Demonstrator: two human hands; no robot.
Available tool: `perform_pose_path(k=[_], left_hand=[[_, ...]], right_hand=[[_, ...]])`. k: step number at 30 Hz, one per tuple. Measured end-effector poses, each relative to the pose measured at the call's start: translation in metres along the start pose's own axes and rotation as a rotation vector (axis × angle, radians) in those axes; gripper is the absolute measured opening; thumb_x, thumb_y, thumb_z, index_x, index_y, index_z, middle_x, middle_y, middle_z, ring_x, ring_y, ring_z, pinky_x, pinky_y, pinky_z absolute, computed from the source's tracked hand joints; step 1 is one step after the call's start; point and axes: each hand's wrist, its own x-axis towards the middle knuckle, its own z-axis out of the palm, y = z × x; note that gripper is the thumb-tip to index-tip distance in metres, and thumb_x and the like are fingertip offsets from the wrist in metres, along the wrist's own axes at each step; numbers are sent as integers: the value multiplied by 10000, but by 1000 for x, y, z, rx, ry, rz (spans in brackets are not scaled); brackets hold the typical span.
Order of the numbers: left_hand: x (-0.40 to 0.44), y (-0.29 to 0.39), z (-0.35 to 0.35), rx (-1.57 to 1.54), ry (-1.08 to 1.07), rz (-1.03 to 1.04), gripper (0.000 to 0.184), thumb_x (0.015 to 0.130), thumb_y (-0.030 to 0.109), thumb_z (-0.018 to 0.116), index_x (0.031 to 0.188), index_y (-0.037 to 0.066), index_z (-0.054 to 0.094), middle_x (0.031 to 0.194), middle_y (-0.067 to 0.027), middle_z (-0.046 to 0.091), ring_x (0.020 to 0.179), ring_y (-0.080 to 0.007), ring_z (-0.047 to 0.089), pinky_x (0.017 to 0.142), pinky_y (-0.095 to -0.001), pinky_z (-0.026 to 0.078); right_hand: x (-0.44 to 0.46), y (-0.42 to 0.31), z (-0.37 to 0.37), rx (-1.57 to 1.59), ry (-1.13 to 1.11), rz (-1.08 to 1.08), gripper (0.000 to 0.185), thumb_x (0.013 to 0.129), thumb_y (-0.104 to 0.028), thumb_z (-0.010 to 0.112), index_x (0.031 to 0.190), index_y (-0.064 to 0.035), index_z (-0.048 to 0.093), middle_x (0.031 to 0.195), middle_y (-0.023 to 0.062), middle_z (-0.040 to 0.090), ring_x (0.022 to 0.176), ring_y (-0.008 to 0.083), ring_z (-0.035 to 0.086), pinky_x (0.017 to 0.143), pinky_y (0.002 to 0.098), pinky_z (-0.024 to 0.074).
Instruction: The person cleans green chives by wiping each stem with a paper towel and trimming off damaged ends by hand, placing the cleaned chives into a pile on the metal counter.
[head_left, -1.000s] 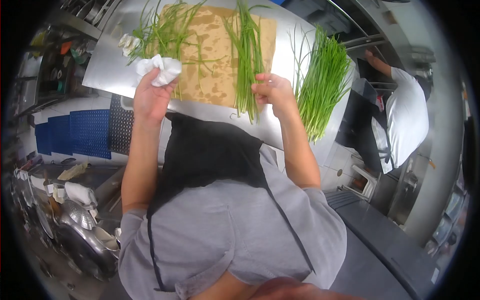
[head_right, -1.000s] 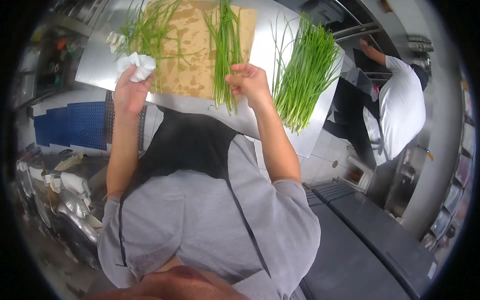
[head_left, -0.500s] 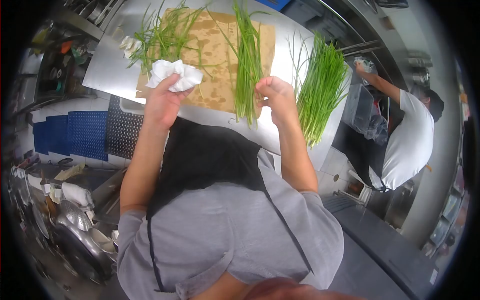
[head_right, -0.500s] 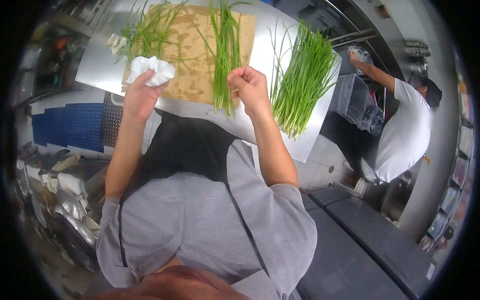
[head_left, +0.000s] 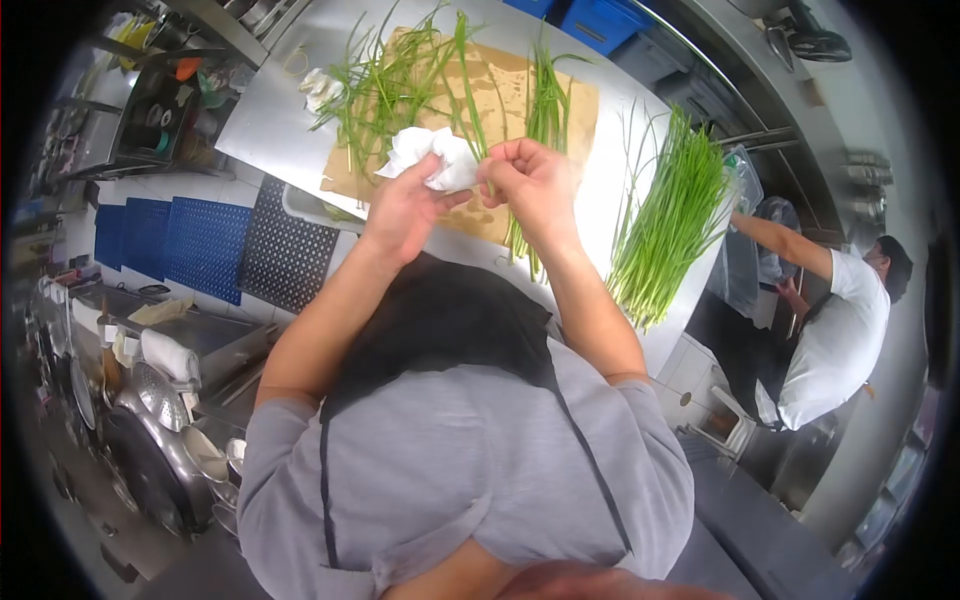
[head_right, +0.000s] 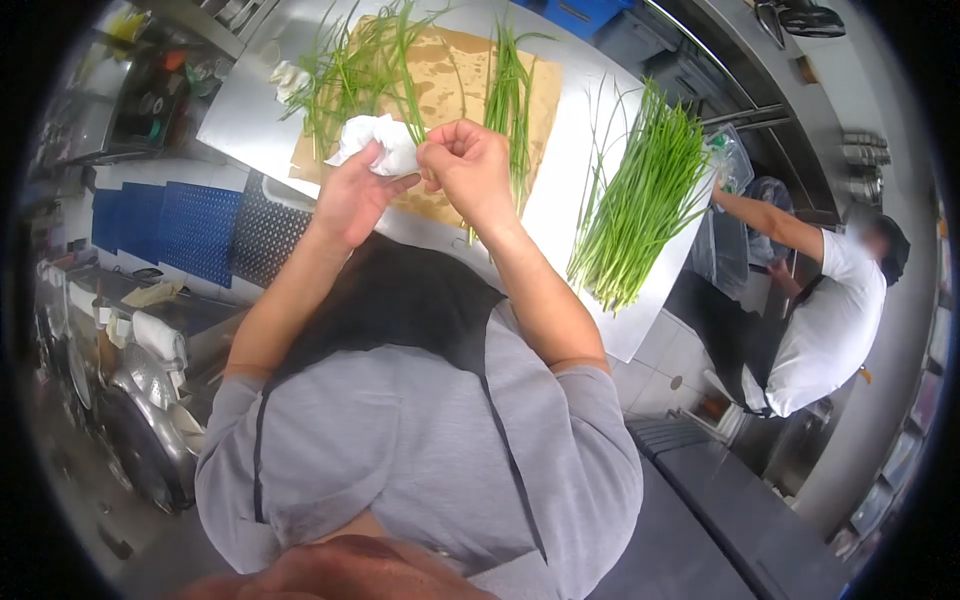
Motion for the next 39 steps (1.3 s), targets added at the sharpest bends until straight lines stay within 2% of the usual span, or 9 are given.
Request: perform_pose_path(k=[3, 6, 9, 15, 18, 24, 27, 30, 39], left_hand=[[-3, 1, 2, -35, 23, 7, 315, 975, 214, 533, 1258, 75, 524, 1199, -49, 615, 1104, -199, 595, 919, -421, 488], [-3, 4, 9, -55, 45, 39, 327, 953, 169, 567, 1268, 105, 507, 1189, -63, 623, 1113, -207, 596, 949, -440, 471], [-1, -1, 11, 80, 149, 145, 350, 903, 115, 640, 1233, 114, 525, 1145, -44, 628, 1067, -194, 609, 919, -424, 485], [1, -3, 11, 115, 199, 214, 305, 863, 50, 675, 1139, 100, 557, 1049, -24, 635, 983, -160, 625, 821, -384, 520], [0, -2, 8, 50, 204, 174, 320, 865, 51, 673, 1159, 100, 556, 1069, -26, 635, 994, -164, 625, 842, -394, 514], [-4, -1, -9, -57, 216, 80, 321, 1008, 283, 462, 1269, 104, 510, 1216, -60, 610, 1129, -219, 581, 920, -424, 473], [-10, 4, -14, 0, 77, 86, 359, 1027, 366, 403, 1292, 143, 496, 1263, -16, 582, 1184, -190, 530, 950, -443, 432], [-13, 0, -12, 13, 89, 94, 451, 1042, 392, 323, 1379, 114, 436, 1331, -47, 547, 1226, -218, 509, 970, -429, 430], [-16, -7, -10, -6, -162, 104, 379, 1048, 342, 346, 1306, 96, 474, 1200, -43, 582, 1069, -183, 547, 904, -393, 443]], right_hand=[[4, 6, 1, 1, -40, 44, 81, 806, -3, 628, 867, 41, 598, 705, 75, 638, 561, 108, 588, 510, 234, 489], [4, 14, 3, -21, -72, 82, 84, 796, -14, 637, 855, 35, 602, 691, 63, 634, 554, 96, 579, 502, 223, 473], [2, 15, 5, -49, -104, 105, 85, 799, -29, 645, 854, 24, 608, 693, 53, 635, 555, 87, 575, 500, 221, 469], [2, 18, 2, -92, -123, 107, 86, 828, -69, 658, 855, 2, 619, 711, 46, 645, 573, 82, 580, 503, 220, 474], [5, 18, -2, -49, -101, 98, 94, 845, -82, 658, 856, 2, 617, 721, 51, 648, 583, 84, 586, 508, 220, 480], [5, 16, 2, 10, -18, 24, 119, 849, -78, 663, 852, 31, 615, 694, 67, 653, 547, 84, 574, 484, 225, 472], [3, 7, 8, 32, 36, -39, 120, 844, -66, 669, 863, 38, 613, 698, 70, 655, 545, 84, 575, 482, 223, 470], [3, 7, 14, 31, -19, -37, 115, 835, -54, 672, 865, 41, 615, 699, 70, 655, 537, 85, 576, 478, 225, 471], [4, 20, 25, 6, -146, 64, 104, 794, -20, 657, 848, 53, 606, 686, 79, 652, 550, 100, 595, 479, 232, 480]])
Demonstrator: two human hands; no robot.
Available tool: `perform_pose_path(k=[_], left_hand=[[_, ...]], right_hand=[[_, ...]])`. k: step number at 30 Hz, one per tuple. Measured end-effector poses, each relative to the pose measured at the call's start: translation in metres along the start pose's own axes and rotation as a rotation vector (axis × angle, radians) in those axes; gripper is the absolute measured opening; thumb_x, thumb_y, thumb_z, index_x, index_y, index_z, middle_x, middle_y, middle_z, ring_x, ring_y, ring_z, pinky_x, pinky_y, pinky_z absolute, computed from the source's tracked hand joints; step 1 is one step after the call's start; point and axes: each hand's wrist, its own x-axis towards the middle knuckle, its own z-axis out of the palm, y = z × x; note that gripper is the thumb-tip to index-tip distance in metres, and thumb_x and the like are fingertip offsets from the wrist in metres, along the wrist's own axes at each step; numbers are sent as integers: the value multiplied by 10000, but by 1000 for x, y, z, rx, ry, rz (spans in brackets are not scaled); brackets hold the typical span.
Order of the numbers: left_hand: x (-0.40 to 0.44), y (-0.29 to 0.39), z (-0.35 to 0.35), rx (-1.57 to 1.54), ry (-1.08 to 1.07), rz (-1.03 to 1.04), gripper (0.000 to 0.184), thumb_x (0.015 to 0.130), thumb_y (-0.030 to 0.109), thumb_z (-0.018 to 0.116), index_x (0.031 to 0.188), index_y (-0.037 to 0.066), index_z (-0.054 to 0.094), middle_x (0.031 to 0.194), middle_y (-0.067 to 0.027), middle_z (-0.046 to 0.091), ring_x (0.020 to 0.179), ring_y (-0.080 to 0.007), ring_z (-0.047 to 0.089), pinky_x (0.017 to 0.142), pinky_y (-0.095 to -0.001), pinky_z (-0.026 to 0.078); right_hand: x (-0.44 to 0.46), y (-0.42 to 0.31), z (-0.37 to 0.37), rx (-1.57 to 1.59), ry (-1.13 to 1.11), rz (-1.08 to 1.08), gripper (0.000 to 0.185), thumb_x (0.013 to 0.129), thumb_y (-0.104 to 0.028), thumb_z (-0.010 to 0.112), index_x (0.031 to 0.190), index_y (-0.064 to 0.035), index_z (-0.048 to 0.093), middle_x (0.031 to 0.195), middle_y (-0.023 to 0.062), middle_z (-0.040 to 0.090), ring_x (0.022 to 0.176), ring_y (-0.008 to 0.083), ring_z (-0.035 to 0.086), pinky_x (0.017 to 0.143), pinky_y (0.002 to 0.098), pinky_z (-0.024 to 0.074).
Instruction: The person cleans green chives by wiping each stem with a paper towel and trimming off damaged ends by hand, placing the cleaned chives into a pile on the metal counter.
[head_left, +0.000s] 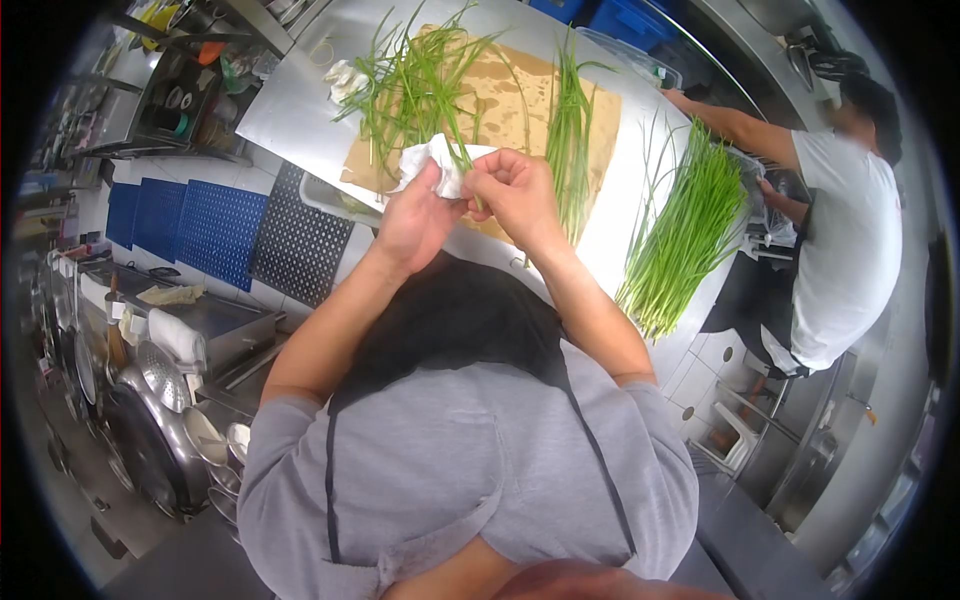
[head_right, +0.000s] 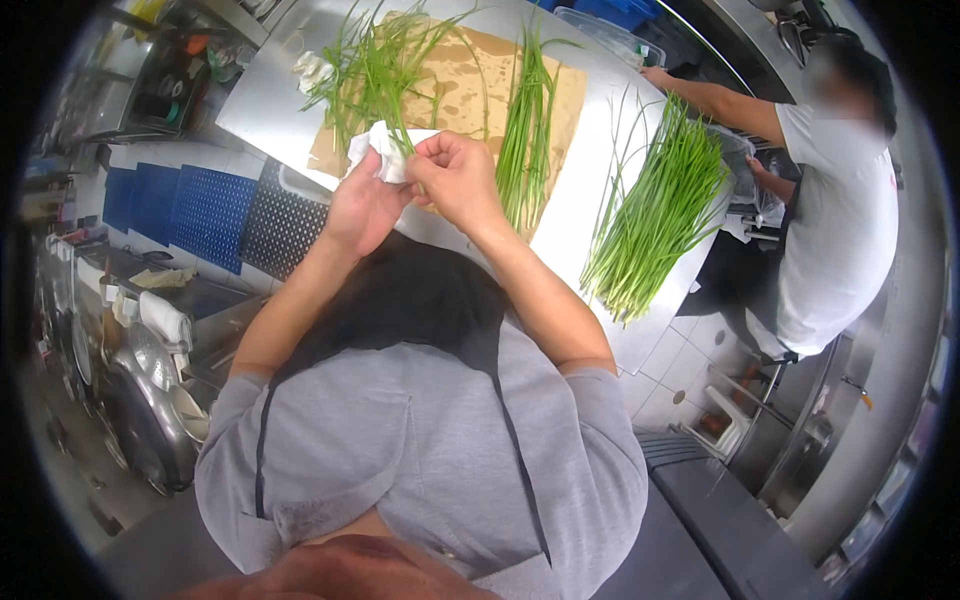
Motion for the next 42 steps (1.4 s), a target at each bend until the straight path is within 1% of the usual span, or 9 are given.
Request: perform_pose_path(k=[6, 9, 13, 18, 22, 26, 33, 37, 42], left_hand=[[-1, -10, 16, 57, 221, 43, 256, 979, 185, 565, 1214, 84, 548, 1100, -27, 623, 985, -159, 592, 865, -359, 468], [0, -7, 21, 49, 286, 38, 239, 949, 137, 610, 1179, 87, 565, 1073, -27, 631, 970, -162, 609, 849, -359, 485], [2, -9, 16, 15, 329, 60, 229, 943, 114, 608, 1165, 82, 563, 1085, -40, 632, 993, -171, 618, 852, -365, 498], [10, 4, 23, -62, 412, 88, 257, 943, 107, 595, 1188, 51, 539, 1110, -72, 630, 1036, -217, 621, 901, -407, 504], [24, 25, 12, -69, 397, 123, 299, 946, 106, 579, 1221, 6, 518, 1164, -118, 622, 1089, -267, 609, 950, -455, 502], [40, 51, 2, -37, 337, 124, 338, 951, 103, 558, 1261, -17, 501, 1192, -135, 613, 1113, -296, 599, 959, -465, 502], [79, 82, -37, -15, 397, 178, 351, 957, 83, 533, 1282, -21, 455, 1259, -170, 559, 1153, -317, 568, 958, -465, 510], [95, 121, -80, -45, 484, 302, 319, 950, 58, 545, 1245, -21, 451, 1223, -176, 532, 1104, -323, 570, 916, -484, 531], [89, 168, -133, -193, 592, 435, 312, 964, 64, 527, 1237, -46, 423, 1232, -217, 505, 1117, -366, 543, 961, -498, 507]], right_hand=[[1, 9, -4, -162, -2, -28, 83, 769, -25, 655, 792, 46, 620, 613, 67, 628, 499, 97, 572, 462, 236, 451], [1, 12, -4, -175, 14, -41, 85, 760, -38, 657, 775, 43, 634, 597, 64, 625, 482, 90, 565, 456, 235, 441], [-2, 13, 0, -86, 48, -23, 106, 764, -64, 667, 762, 39, 641, 617, 65, 635, 497, 87, 570, 460, 238, 443], [-9, 11, -5, -270, 45, -63, 117, 805, -73, 677, 815, 30, 623, 642, 47, 621, 524, 79, 561, 466, 231, 435], [-24, -8, -16, -432, 16, -110, 105, 827, -56, 677, 835, 28, 614, 642, 30, 603, 512, 69, 543, 455, 217, 427], [-40, -22, -39, -398, 20, -37, 116, 791, -87, 689, 807, 21, 651, 640, 34, 632, 565, 78, 578, 519, 243, 454], [-71, -46, -78, -295, 40, -5, 65, 807, -10, 682, 802, 28, 630, 654, 20, 623, 520, 50, 541, 477, 200, 428], [-88, -55, -99, -265, 85, -1, 49, 799, 12, 680, 810, 25, 634, 665, 26, 632, 519, 52, 548, 475, 198, 442], [-95, -56, -115, -195, 80, 7, 46, 788, 38, 669, 816, 35, 631, 677, 55, 643, 517, 77, 559, 479, 216, 454]])
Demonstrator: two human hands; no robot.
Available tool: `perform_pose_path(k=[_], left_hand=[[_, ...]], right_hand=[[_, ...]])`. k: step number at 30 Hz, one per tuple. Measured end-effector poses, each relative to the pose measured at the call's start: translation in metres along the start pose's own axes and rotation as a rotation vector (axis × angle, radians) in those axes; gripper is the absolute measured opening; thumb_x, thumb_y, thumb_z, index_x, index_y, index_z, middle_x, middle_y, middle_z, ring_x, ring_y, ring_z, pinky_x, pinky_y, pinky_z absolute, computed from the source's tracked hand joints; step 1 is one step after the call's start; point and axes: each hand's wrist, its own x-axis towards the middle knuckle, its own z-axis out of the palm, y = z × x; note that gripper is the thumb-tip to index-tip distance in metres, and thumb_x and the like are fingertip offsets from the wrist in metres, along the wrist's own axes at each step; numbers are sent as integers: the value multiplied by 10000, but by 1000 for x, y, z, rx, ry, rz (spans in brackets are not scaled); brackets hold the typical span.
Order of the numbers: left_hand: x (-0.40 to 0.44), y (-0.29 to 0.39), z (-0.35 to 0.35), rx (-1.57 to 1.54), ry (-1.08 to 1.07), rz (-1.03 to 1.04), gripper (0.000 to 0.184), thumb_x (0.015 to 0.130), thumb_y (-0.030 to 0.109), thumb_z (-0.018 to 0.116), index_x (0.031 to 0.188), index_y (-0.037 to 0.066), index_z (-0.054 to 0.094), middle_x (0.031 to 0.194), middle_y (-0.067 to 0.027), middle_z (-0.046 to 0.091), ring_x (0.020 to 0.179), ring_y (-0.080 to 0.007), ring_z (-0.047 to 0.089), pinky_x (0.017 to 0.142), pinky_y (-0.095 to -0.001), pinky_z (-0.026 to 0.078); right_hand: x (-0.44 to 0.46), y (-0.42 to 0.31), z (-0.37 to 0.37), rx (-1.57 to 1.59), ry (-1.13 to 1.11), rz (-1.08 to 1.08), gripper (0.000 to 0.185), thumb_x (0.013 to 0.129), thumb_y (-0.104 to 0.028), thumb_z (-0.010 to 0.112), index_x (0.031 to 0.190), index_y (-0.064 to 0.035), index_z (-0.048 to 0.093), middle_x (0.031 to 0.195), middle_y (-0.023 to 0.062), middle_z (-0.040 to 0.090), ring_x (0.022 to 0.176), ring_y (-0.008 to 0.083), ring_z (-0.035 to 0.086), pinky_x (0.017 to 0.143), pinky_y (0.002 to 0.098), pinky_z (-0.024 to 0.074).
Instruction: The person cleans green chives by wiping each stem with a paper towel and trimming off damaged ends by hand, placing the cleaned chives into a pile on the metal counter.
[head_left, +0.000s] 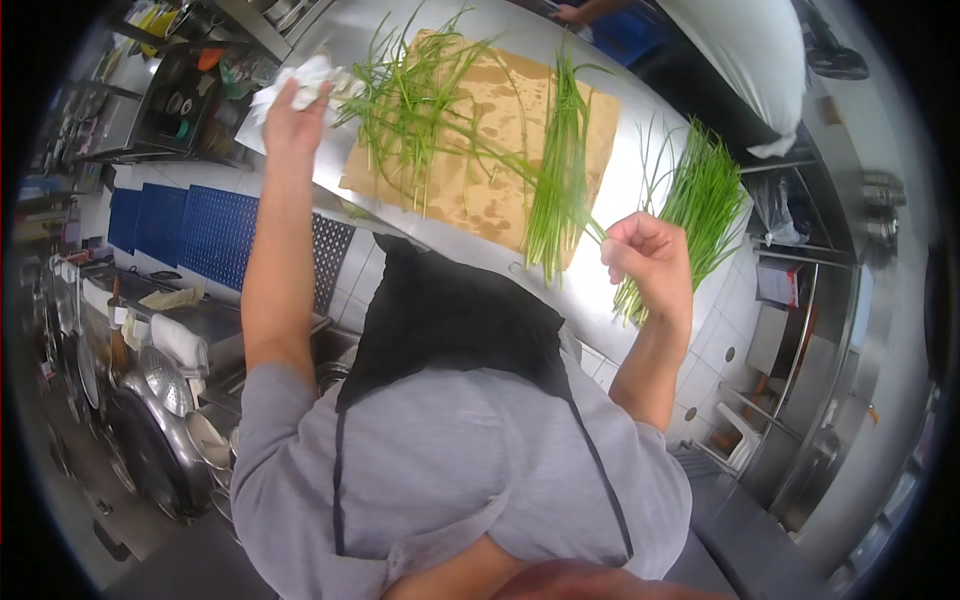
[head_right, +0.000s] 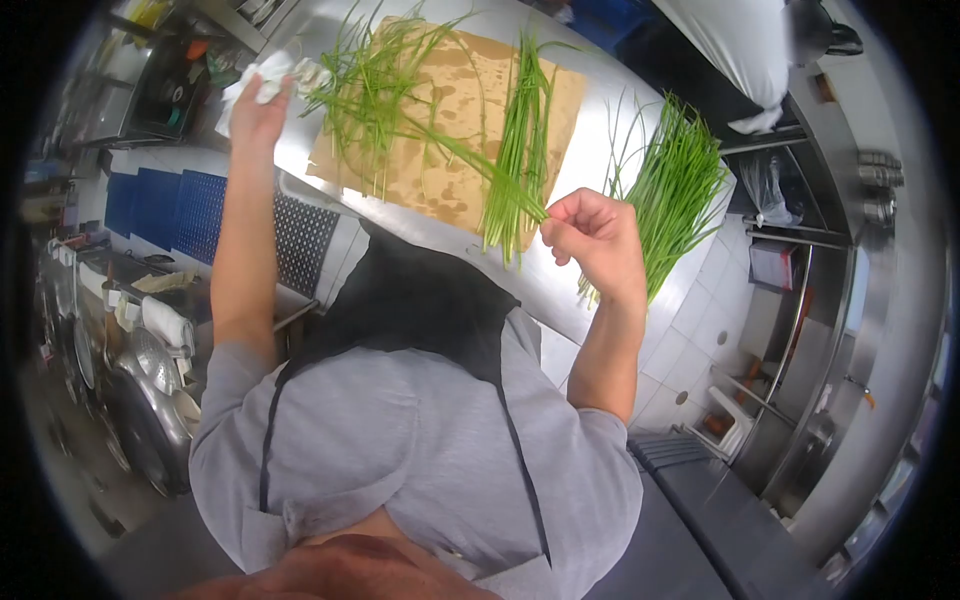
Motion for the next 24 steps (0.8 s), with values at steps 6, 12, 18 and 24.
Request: perform_pose_path(k=[6, 12, 18, 24], left_hand=[[-29, 18, -14, 16, -69, 51, 274, 966, 74, 522, 1211, -37, 468, 1191, -195, 567, 1096, -333, 565, 933, -475, 521], [-87, -3, -5, 139, -288, 14, 311, 993, 157, 477, 1278, 33, 497, 1256, -116, 584, 1135, -272, 589, 920, -442, 528], [-134, -39, 13, 110, -440, -156, 359, 990, 173, 487, 1319, 32, 476, 1286, -120, 571, 1159, -274, 575, 895, -442, 536], [-151, -68, 14, 238, -429, -245, 418, 1001, 209, 482, 1384, 56, 418, 1387, -110, 503, 1215, -278, 538, 866, -428, 535]], right_hand=[[10, 10, -6, 247, -26, -43, 76, 840, 2, 674, 888, 32, 623, 725, 96, 663, 543, 136, 581, 503, 269, 473], [28, 17, 8, 381, -82, -47, 94, 850, -16, 675, 920, 26, 629, 737, 108, 665, 563, 147, 598, 499, 274, 474], [42, 21, 22, 425, -153, -50, 107, 857, -14, 667, 956, 16, 642, 752, 108, 670, 576, 151, 609, 511, 273, 480], [51, 14, 41, 429, -177, -20, 119, 863, -30, 666, 971, 7, 634, 774, 104, 678, 609, 151, 627, 550, 267, 505]])
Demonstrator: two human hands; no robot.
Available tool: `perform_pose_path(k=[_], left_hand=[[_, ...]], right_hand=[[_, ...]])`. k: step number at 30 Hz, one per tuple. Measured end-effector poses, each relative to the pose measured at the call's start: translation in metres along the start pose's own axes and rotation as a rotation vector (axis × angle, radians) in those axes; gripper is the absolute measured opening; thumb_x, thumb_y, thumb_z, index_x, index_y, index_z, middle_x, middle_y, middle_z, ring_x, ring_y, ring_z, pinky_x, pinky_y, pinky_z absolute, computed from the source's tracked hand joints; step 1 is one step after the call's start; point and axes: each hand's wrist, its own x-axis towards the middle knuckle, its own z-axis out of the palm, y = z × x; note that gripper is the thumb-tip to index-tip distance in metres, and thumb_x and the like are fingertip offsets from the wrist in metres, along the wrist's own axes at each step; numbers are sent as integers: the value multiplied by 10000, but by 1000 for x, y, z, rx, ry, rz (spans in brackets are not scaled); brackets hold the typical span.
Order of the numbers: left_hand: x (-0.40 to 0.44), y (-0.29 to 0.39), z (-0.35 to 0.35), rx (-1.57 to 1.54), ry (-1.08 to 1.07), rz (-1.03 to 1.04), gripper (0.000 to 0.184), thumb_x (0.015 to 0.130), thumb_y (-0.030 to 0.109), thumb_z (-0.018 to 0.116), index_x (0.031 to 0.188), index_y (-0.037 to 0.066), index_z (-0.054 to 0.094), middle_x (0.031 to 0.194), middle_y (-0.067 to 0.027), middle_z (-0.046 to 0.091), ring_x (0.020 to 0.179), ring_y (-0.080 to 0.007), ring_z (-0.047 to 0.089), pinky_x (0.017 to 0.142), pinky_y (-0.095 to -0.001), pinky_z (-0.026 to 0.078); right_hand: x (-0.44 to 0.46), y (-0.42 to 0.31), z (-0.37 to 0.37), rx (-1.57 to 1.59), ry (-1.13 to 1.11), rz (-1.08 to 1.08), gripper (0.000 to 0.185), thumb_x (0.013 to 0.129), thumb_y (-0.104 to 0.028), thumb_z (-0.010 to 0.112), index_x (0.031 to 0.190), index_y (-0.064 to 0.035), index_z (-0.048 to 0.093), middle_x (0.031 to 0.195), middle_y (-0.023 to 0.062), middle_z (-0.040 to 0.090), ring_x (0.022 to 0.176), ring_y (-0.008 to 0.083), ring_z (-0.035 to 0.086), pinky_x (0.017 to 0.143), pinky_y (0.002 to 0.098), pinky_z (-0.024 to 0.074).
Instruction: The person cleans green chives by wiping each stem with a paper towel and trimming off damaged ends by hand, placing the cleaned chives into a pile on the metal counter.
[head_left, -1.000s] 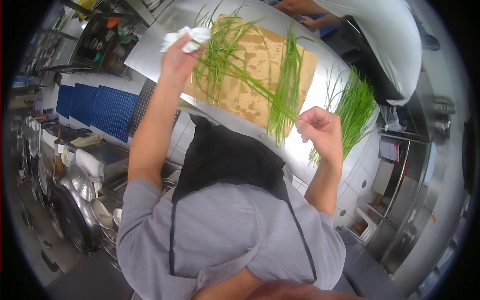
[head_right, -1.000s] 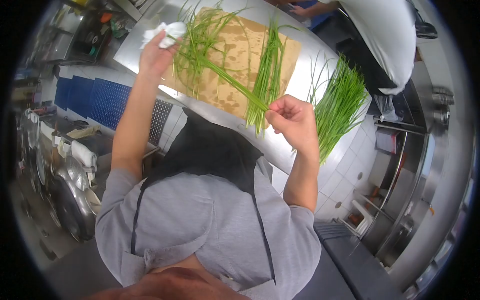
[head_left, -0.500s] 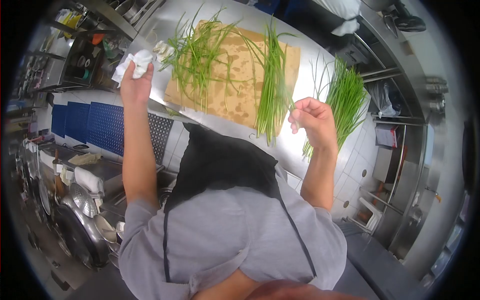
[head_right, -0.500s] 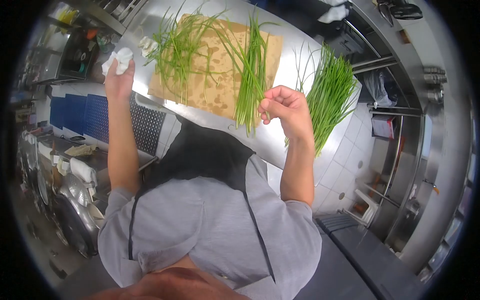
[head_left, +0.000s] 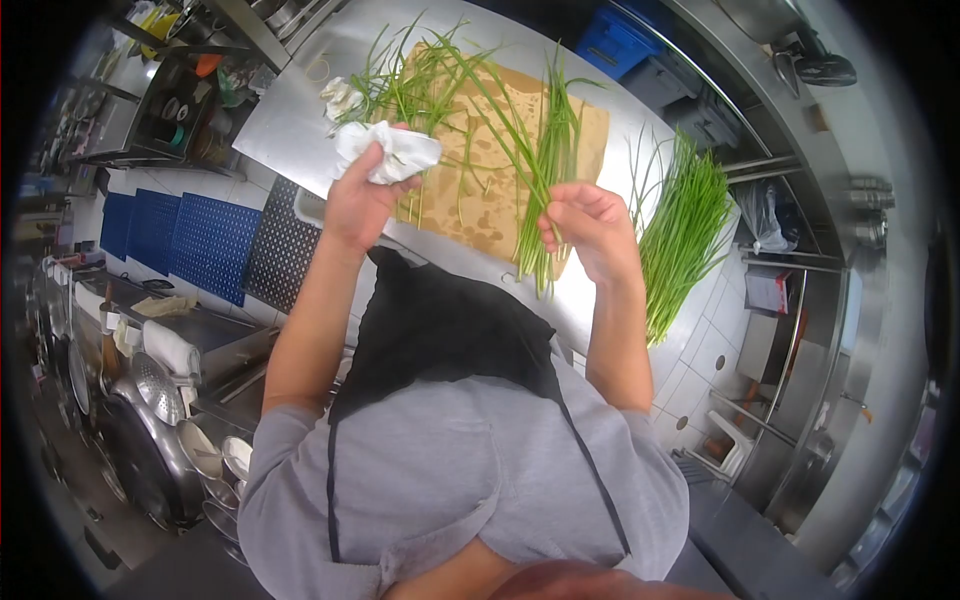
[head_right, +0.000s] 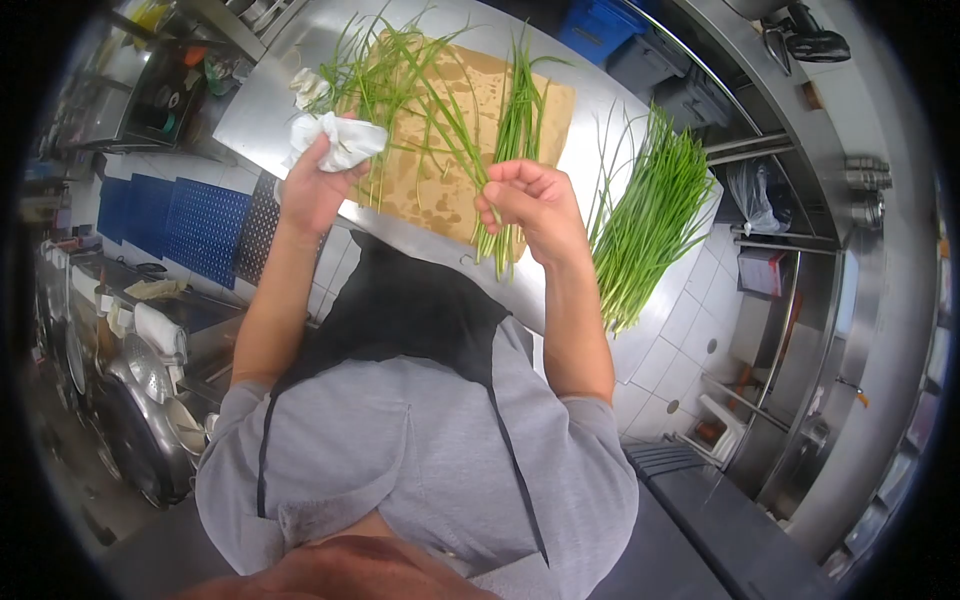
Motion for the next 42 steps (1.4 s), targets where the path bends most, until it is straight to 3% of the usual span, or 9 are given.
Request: perform_pose_path(k=[9, 18, 21, 27, 30, 33, 36, 39, 42], left_hand=[[-13, -30, 31, 117, -4, -34, 418, 995, 215, 514, 1384, 78, 445, 1372, -76, 521, 1164, -214, 568, 820, -394, 533], [-18, -48, 26, 90, 62, -146, 348, 980, 227, 528, 1294, 78, 523, 1180, -53, 634, 1094, -192, 592, 891, -398, 475], [-19, -45, 34, 73, 10, -191, 340, 970, 255, 560, 1271, 101, 525, 1165, -38, 624, 1028, -177, 607, 814, -366, 495], [-28, -49, 48, 109, -156, -142, 370, 1024, 330, 464, 1315, 104, 492, 1131, -45, 628, 999, -159, 608, 780, -340, 496], [-28, -55, 47, 144, -144, -129, 353, 1022, 316, 474, 1285, 84, 520, 1102, -47, 635, 955, -159, 617, 766, -339, 501], [-28, -54, 52, 164, -130, -94, 336, 1012, 251, 503, 1293, 67, 517, 1156, -52, 618, 1000, -167, 607, 861, -360, 487], [-25, -53, 51, 248, -101, -93, 275, 955, 150, 607, 1217, 76, 566, 1107, -33, 634, 991, -165, 611, 874, -389, 487], [-25, -54, 64, 218, 81, -15, 214, 935, 136, 629, 1130, 59, 587, 1019, -40, 633, 909, -155, 619, 798, -363, 518], [-24, -51, 69, 161, 133, -5, 243, 919, 129, 647, 1144, 66, 579, 1038, -35, 632, 930, -161, 625, 808, -374, 524]], right_hand=[[19, 6, 31, -82, 82, 60, 125, 865, -46, 659, 957, 16, 601, 773, 100, 673, 617, 136, 630, 554, 260, 513], [31, 16, 44, -112, 68, 51, 113, 850, -22, 623, 933, 38, 576, 741, 110, 663, 576, 127, 610, 503, 246, 495], [33, 19, 47, -101, 87, 37, 110, 856, -26, 617, 936, 43, 583, 737, 107, 663, 571, 118, 606, 505, 240, 493], [40, 25, 52, -225, 127, -25, 111, 841, -38, 629, 910, 43, 598, 718, 85, 662, 560, 97, 596, 503, 235, 490], [41, 30, 53, -228, 112, -34, 110, 825, -40, 648, 885, 40, 602, 705, 78, 659, 552, 86, 590, 493, 229, 483], [40, 35, 55, -268, 117, -47, 103, 822, -34, 654, 871, 43, 606, 695, 69, 650, 544, 77, 576, 478, 221, 460], [38, 39, 60, -369, 85, -50, 106, 831, -40, 653, 869, 49, 609, 680, 59, 639, 536, 73, 564, 472, 218, 439], [35, 35, 63, -333, 92, -18, 120, 833, -50, 658, 875, 52, 611, 671, 55, 633, 535, 71, 556, 469, 217, 424], [32, 30, 56, -327, 39, 31, 141, 851, -75, 674, 921, 35, 620, 725, 59, 648, 592, 78, 587, 524, 213, 474]])
